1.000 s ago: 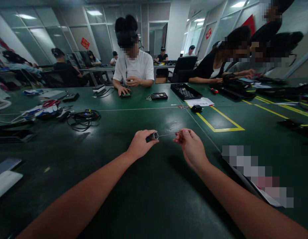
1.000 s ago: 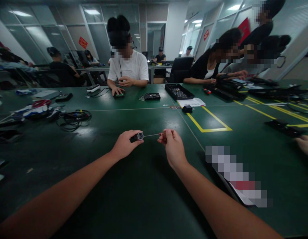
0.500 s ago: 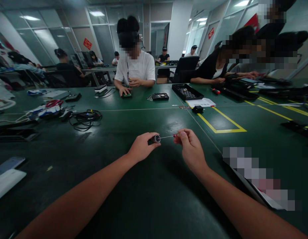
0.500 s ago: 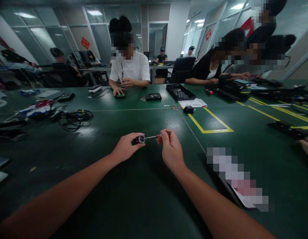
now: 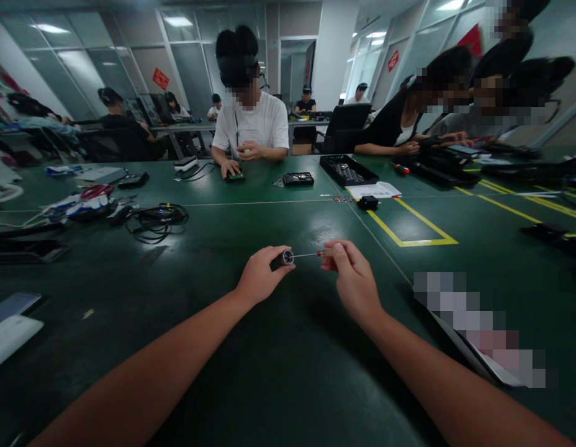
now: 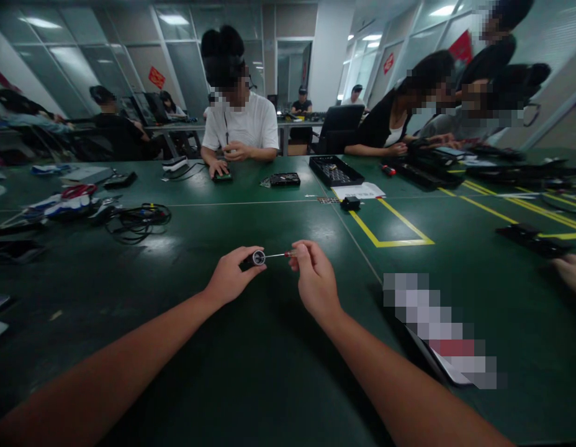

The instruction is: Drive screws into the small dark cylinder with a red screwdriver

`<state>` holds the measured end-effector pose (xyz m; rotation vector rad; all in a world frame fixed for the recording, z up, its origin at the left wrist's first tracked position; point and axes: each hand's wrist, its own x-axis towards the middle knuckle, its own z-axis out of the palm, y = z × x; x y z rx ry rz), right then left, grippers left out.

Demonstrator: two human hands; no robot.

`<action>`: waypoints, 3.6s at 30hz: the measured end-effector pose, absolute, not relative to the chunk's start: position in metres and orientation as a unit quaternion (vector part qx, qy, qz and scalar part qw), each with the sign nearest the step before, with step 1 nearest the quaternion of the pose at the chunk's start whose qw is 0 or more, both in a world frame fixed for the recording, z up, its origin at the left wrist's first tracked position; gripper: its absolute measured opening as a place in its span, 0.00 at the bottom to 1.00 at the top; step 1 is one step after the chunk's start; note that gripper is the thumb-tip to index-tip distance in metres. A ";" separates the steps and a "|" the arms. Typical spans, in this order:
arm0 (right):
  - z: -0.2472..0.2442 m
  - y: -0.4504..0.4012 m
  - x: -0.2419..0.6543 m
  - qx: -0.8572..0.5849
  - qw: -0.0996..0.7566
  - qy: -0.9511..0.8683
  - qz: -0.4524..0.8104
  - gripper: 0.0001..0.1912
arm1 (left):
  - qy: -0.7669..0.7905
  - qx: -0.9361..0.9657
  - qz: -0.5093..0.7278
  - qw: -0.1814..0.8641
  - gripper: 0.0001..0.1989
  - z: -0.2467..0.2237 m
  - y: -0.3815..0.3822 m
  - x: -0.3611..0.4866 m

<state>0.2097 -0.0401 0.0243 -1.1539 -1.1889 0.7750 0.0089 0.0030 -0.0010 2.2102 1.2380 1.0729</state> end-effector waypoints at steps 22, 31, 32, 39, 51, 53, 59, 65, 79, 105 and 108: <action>0.026 -0.040 0.209 -0.512 0.611 -0.528 0.292 0.15 | 0.425 0.813 0.351 0.186 0.17 0.000 0.001 0.008; 0.028 -0.041 0.211 -0.530 0.593 -0.545 0.266 0.15 | 0.430 0.814 0.343 0.188 0.16 0.003 0.000 0.010; 0.027 -0.040 0.211 -0.520 0.603 -0.540 0.271 0.15 | 0.433 0.812 0.343 0.187 0.16 0.004 -0.001 0.010; 0.020 -0.035 0.206 -0.505 0.633 -0.476 0.342 0.13 | 0.440 0.804 0.357 0.178 0.16 0.007 -0.002 0.010; 0.012 -0.023 0.215 -0.465 0.655 -0.402 0.440 0.15 | 0.441 0.823 0.324 0.151 0.14 0.012 0.005 0.001; 0.012 -0.025 0.213 -0.472 0.650 -0.435 0.408 0.16 | 0.439 0.822 0.326 0.157 0.14 0.012 0.003 0.002; 0.011 -0.028 0.213 -0.492 0.622 -0.491 0.359 0.15 | 0.429 0.824 0.335 0.159 0.16 0.008 0.003 0.003; 0.023 -0.038 0.210 -0.484 0.608 -0.539 0.325 0.14 | 0.414 0.829 0.344 0.152 0.15 0.004 0.005 0.002; 0.028 -0.050 0.208 -0.516 0.569 -0.580 0.272 0.15 | 0.405 0.826 0.349 0.179 0.14 0.001 0.005 0.002; 0.007 -0.020 0.216 -0.472 0.655 -0.392 0.441 0.16 | 0.438 0.819 0.329 0.172 0.16 0.005 0.013 -0.007; 0.009 -0.025 0.211 -0.475 0.642 -0.436 0.415 0.18 | 0.432 0.821 0.330 0.173 0.17 0.006 0.012 -0.005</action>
